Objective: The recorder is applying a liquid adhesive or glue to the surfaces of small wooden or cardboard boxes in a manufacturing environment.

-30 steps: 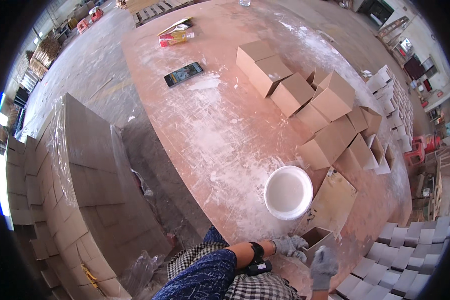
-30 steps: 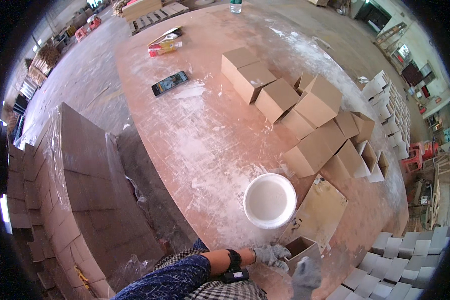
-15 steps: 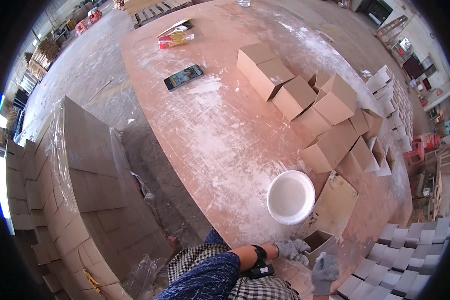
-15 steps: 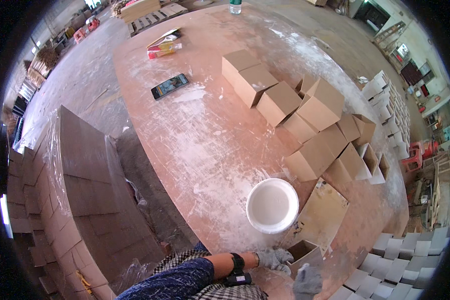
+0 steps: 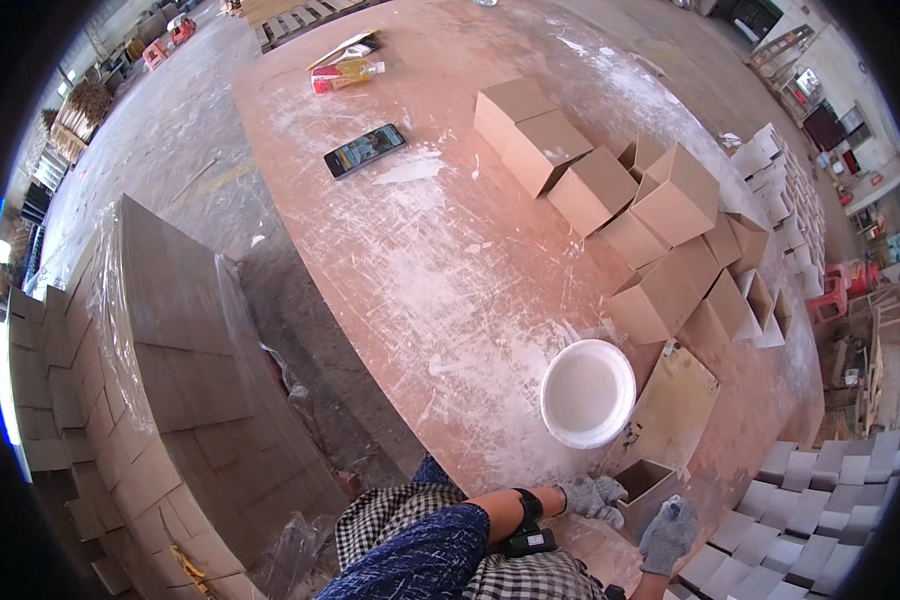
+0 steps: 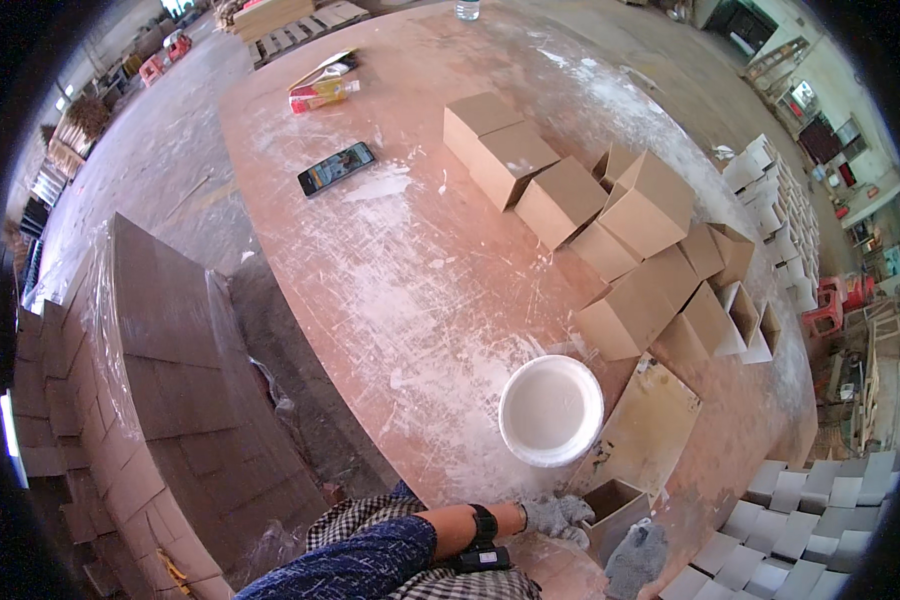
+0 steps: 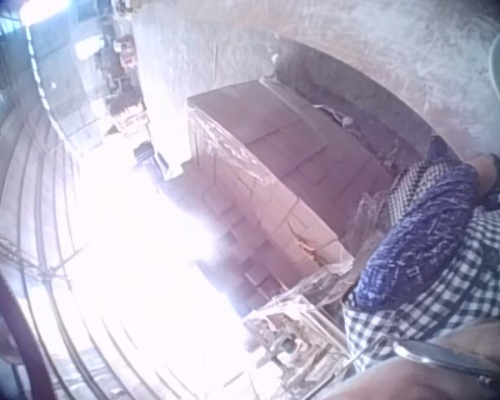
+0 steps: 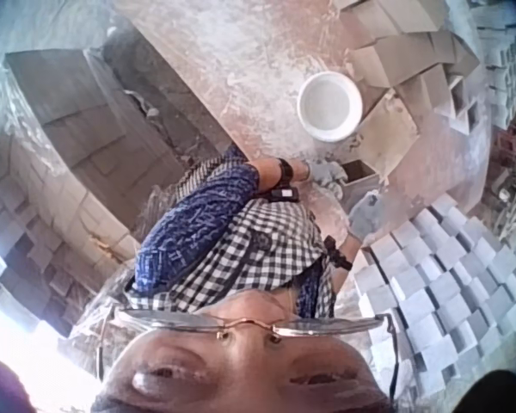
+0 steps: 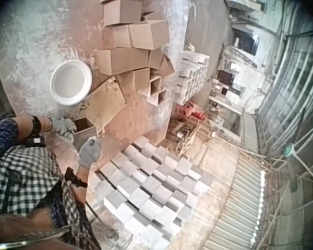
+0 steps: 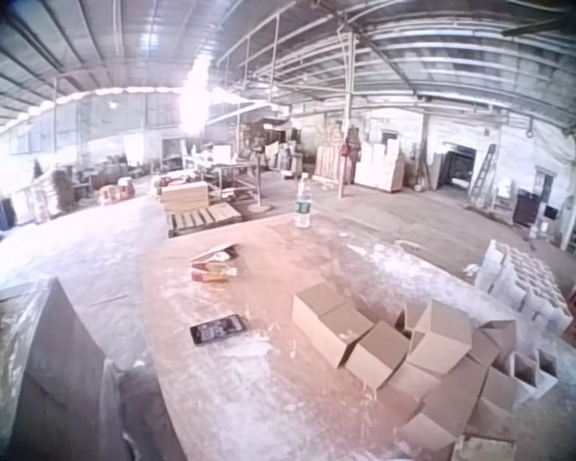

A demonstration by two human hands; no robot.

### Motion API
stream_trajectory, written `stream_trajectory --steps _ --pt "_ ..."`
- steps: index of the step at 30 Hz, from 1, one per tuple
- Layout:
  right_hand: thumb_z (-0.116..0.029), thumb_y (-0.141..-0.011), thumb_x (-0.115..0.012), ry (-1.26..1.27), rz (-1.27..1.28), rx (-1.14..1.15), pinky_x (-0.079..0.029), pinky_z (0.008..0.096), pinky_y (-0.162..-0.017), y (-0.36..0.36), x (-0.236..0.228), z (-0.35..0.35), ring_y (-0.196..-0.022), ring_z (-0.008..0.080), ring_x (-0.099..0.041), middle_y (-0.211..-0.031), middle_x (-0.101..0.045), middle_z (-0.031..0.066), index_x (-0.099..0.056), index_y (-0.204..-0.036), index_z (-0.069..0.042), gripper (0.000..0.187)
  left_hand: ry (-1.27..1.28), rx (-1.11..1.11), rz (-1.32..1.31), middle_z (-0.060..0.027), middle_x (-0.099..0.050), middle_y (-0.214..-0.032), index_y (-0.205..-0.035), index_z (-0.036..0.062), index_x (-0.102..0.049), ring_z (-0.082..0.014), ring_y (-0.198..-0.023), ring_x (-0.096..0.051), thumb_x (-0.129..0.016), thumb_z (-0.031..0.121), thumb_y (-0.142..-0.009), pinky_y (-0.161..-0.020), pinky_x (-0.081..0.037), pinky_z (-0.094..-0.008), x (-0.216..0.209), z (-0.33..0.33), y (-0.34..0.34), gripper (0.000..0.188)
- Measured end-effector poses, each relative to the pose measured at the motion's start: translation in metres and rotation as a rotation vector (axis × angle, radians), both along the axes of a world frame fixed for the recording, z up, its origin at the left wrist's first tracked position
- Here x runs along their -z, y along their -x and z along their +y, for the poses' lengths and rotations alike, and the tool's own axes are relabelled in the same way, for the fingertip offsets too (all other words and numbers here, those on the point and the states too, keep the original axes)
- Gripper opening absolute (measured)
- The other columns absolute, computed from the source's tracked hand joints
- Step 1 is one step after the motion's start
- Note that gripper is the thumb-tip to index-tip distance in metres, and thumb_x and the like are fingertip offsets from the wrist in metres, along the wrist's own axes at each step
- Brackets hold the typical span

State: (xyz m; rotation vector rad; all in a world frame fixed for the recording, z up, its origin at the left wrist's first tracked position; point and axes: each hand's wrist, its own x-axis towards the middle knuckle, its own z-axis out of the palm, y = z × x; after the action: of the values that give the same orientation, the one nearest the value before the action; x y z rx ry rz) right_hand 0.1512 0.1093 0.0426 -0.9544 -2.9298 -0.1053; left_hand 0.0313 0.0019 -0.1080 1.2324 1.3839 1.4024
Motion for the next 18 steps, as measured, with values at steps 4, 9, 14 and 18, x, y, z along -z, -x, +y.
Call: stream_trajectory --steps 4,9,14,18 --pt "-0.022 -0.092 -0.045 -0.112 0.069 -0.194 -0.044 0.0445 -0.073 -0.005 0.002 -0.024 -0.082 0.0368 -0.055 -0.087 -0.058 0.0177 -0.056 -0.087 -0.003 0.022 -0.027 0.033 -0.024 -0.0216 -0.058 -0.104 -0.109 0.0016 -0.059 -0.0384 -0.103 -0.053 -0.062 0.063 -0.075 -0.086 -0.042 -0.0472 -0.01 -0.007 0.006 0.07" --pt "-0.019 -0.089 -0.056 -0.084 0.032 -0.079 -0.045 0.0455 -0.063 -0.004 -0.011 -0.036 -0.072 0.0348 -0.058 -0.079 -0.061 0.0158 -0.062 -0.088 -0.003 0.017 0.055 0.193 -0.009 -0.018 -0.061 -0.092 -0.093 0.0055 -0.063 -0.0354 -0.092 -0.058 -0.064 0.046 -0.076 -0.079 -0.044 -0.0466 0.021 0.019 -0.005 0.044" --pt "-0.013 -0.082 -0.052 -0.323 -0.39 -0.04 -0.044 0.04 -0.062 -0.037 0.014 0.043 -0.074 0.0235 -0.054 -0.076 -0.053 0.0112 -0.055 -0.087 -0.01 0.006 -0.02 0.102 0.171 -0.0147 -0.059 -0.104 -0.103 0.0064 -0.059 -0.033 -0.102 -0.055 -0.066 0.027 -0.072 -0.088 -0.044 -0.0413 0.018 -0.004 0.004 0.037" --pt "-0.024 -0.087 -0.053 -0.078 -0.161 -0.003 -0.046 0.0436 -0.066 0.011 -0.022 -0.04 -0.08 0.0291 -0.058 -0.084 -0.058 0.0117 -0.056 -0.089 -0.01 0.014 0.082 0.122 0.25 -0.0182 -0.059 -0.106 -0.103 0.0054 -0.06 -0.0383 -0.103 -0.055 -0.069 0.036 -0.073 -0.088 -0.044 -0.0448 -0.01 -0.005 0.033 0.044"
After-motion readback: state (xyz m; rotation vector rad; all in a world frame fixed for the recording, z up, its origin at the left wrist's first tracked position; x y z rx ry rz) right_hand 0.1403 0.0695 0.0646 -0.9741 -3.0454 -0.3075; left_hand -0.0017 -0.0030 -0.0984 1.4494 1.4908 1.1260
